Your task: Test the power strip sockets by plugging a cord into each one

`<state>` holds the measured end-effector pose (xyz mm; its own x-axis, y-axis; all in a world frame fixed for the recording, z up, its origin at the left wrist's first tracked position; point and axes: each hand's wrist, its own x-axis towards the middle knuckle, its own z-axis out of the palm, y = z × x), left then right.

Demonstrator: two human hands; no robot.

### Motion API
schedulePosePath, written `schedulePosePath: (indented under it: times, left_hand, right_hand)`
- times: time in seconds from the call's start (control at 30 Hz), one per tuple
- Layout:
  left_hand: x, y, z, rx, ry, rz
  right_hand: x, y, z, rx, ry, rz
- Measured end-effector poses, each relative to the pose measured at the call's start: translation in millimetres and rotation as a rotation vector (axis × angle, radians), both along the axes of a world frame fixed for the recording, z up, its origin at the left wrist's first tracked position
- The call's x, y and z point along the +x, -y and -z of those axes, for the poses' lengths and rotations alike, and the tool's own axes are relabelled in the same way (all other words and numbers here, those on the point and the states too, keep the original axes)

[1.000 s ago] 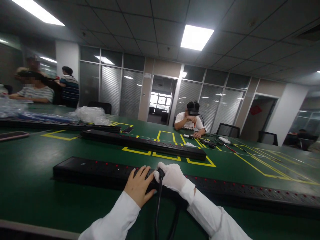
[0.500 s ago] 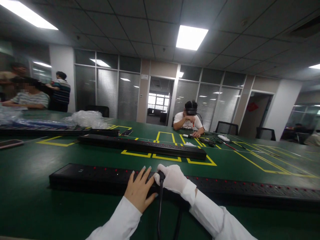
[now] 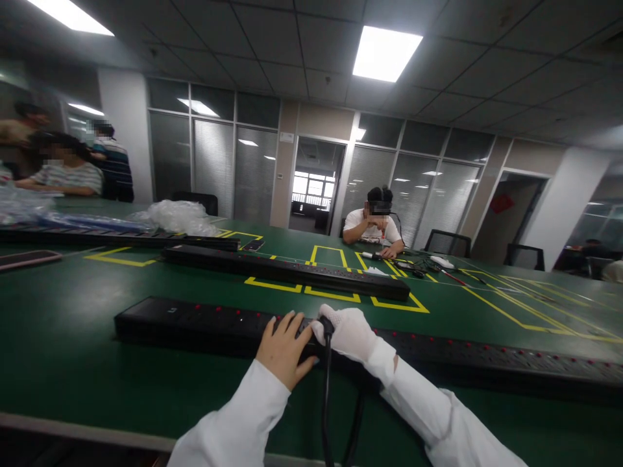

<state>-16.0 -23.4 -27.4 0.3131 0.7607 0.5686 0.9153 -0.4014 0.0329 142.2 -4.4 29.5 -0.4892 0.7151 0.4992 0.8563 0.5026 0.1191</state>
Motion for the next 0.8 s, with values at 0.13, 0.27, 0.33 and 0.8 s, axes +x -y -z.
schedulePosePath:
  times: [0.13,0.27,0.33,0.8]
  left_hand:
    - [-1.9,1.6,-4.4,-0.019,-0.041,0.023]
    - [-3.2,0.7,-4.8,-0.003,-0.063,0.031]
    - [-2.3,-0.1,-3.6,0.003,-0.069,0.025]
    - [0.8,-2.8,3.1,0.018,-0.024,-0.011]
  right_hand:
    - [0.6,0.7,0.7,0.011,0.012,-0.001]
    - [1.5,-0.1,1.5,0.027,0.027,0.002]
    - [1.5,-0.6,2.5,0.036,0.04,0.02]
    - [3.2,-14.0,-2.2,-0.179,-0.043,-0.009]
